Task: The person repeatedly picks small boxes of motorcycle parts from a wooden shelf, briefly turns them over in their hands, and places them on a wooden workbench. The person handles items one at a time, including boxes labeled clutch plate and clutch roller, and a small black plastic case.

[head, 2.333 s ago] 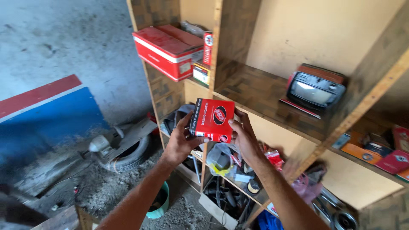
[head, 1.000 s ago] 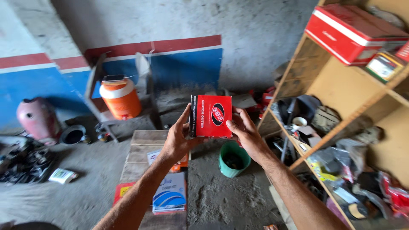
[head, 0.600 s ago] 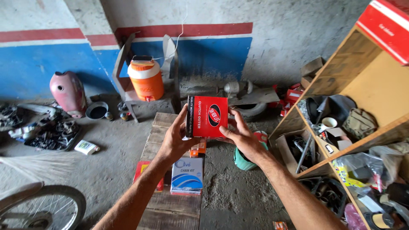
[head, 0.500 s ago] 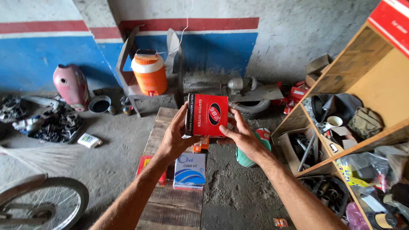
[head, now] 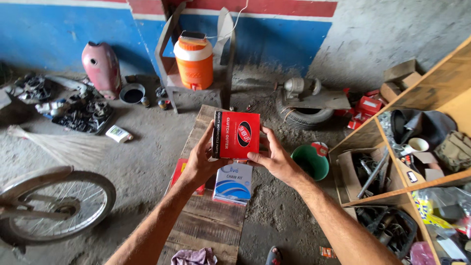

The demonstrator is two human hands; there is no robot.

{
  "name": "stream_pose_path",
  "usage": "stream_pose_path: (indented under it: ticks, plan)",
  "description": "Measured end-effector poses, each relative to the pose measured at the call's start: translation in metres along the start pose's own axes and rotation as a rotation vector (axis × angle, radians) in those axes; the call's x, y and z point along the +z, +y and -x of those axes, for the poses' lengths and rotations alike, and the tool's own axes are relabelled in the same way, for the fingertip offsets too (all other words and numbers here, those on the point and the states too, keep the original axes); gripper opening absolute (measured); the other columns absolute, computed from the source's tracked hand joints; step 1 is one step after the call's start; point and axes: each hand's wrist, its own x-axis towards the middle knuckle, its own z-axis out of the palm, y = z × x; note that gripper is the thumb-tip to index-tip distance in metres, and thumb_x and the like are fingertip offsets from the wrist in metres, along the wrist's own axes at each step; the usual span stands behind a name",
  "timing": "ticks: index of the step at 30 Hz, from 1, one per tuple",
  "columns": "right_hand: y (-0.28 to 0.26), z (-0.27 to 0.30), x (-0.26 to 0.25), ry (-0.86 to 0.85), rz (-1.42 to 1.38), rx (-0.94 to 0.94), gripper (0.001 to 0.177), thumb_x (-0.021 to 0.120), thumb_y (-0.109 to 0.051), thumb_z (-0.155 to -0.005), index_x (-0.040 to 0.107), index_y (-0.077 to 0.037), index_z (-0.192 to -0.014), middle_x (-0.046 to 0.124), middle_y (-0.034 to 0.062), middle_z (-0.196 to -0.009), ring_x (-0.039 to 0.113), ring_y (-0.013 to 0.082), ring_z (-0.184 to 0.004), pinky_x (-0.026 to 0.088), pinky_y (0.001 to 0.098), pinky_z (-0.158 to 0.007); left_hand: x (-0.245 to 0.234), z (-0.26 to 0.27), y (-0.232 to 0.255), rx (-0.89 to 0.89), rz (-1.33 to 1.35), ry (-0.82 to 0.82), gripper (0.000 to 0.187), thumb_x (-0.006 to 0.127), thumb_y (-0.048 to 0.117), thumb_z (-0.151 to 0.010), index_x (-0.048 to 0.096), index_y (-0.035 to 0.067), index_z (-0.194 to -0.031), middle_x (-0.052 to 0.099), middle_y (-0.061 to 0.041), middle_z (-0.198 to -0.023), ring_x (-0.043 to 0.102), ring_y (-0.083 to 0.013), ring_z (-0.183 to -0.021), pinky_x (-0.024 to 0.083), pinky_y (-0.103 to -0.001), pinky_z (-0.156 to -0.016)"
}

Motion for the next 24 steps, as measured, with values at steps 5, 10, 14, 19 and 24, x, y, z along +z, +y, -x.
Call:
stream_pose_path:
  ticks: [5, 10, 14, 19, 24]
  plan:
    - [0.029, -0.017, 0.021, -0.064, 0.183, -0.098, 0.103, 0.085, -0.012, -0.081, 0.018, -0.012, -0.159, 0.044, 0.0151, -0.158, 0.051, 0.0276, -0.14, 0.049, 0.0454, -0.111, -0.021, 0.018, -0.017, -0.009, 0.029, 0.042, 0.118, 0.084, -0.006, -0.074, 0.012, 0.011, -0.165, 0.06, -0.009, -0.145, 0.065, -0.0157, -0.118, 0.059, -0.037, -0.099]
    - [0.058, -0.029, 0.043, -0.1, 0.16, -0.044, 0.109, 0.086, -0.013, -0.075, 0.017, -0.014, -0.159, 0.043, 0.0137, -0.159, 0.054, 0.0272, -0.138, 0.051, 0.0464, -0.111, -0.039, 0.042, -0.031, -0.079, -0.122, 0.119, 0.119, 0.086, -0.004, -0.072, 0.014, 0.014, -0.166, 0.069, -0.01, -0.135, 0.07, -0.0171, -0.112, 0.059, -0.036, -0.097]
    - [0.078, -0.033, 0.055, -0.122, 0.219, 0.012, 0.11, 0.088, -0.012, -0.076, 0.016, -0.014, -0.159, 0.049, 0.0177, -0.153, 0.055, 0.0283, -0.138, 0.048, 0.0477, -0.113, -0.048, 0.057, -0.04, -0.09, -0.248, 0.165, 0.117, 0.088, 0.001, -0.073, 0.016, 0.014, -0.165, 0.07, -0.011, -0.135, 0.072, -0.0185, -0.114, 0.06, -0.035, -0.095]
    - [0.1, -0.041, 0.064, -0.119, 0.258, 0.062, 0.107, 0.087, -0.014, -0.076, 0.017, -0.013, -0.158, 0.052, 0.019, -0.151, 0.059, 0.0295, -0.135, 0.051, 0.0487, -0.112, -0.053, 0.066, -0.056, -0.192, -0.265, 0.202, 0.116, 0.087, 0.005, -0.075, 0.015, 0.015, -0.165, 0.07, -0.011, -0.133, 0.072, -0.0181, -0.115, 0.062, -0.035, -0.092]
    - [0.115, -0.044, 0.067, -0.129, 0.315, 0.012, 0.107, 0.088, -0.012, -0.075, 0.018, -0.01, -0.156, 0.047, 0.021, -0.155, 0.057, 0.0312, -0.136, 0.048, 0.0501, -0.114, -0.05, 0.069, -0.081, -0.116, -0.231, 0.222, 0.112, 0.085, 0.001, -0.077, 0.014, 0.01, -0.164, 0.069, -0.013, -0.135, 0.072, -0.0193, -0.111, 0.062, -0.036, -0.092]
